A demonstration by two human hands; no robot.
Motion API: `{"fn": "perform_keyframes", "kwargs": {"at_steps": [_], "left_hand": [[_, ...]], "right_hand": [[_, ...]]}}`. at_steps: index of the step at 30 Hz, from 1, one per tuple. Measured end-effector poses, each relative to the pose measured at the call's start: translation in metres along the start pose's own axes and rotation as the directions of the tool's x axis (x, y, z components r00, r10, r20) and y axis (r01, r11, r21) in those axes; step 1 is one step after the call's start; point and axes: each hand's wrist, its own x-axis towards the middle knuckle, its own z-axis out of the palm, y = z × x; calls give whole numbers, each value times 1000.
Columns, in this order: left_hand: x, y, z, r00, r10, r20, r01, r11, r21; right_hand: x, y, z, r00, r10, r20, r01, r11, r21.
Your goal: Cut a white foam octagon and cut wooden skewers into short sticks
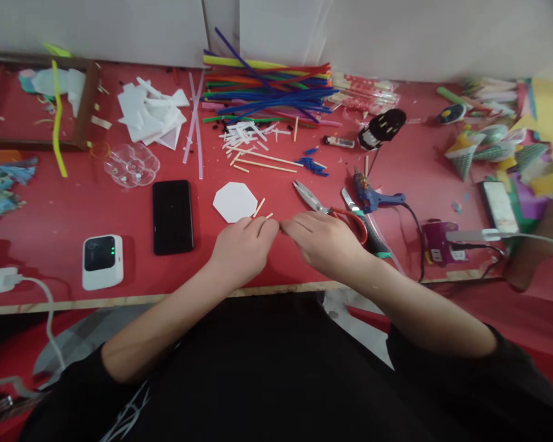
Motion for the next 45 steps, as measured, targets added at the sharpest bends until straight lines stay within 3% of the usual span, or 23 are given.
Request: {"fn": "perform_keyframes", "kwargs": {"at_steps": [6,18,26,30,36,41,45], "left_hand": [[5,-5,16,993,-111,47,113,993,-37],[7,-10,31,990,-110,86,120,986,-120],[9,-36,38,991,96,-94,-104,992,-78],[14,-40,42,952,106,-286,-128,990,-58],[20,-30,62,892,121,-435,-148,989,-27],[20,-28,73,879,160,-450,-176,984,7],[20,-29,75,884,145,-444,-161,987,3]], "right_hand": [[15,-3,16,989,136,51,-136,991,12],[11,-14,41,931,320,175,-341,935,102],[9,5,39,973,136,189,-181,952,247],[14,23,41,977,179,114,-206,931,300],[59,72,47,908,418,27,-411,878,244],[113,101,49,880,473,44,-472,859,196],[129,108,53,868,492,66,-495,850,181]]}}
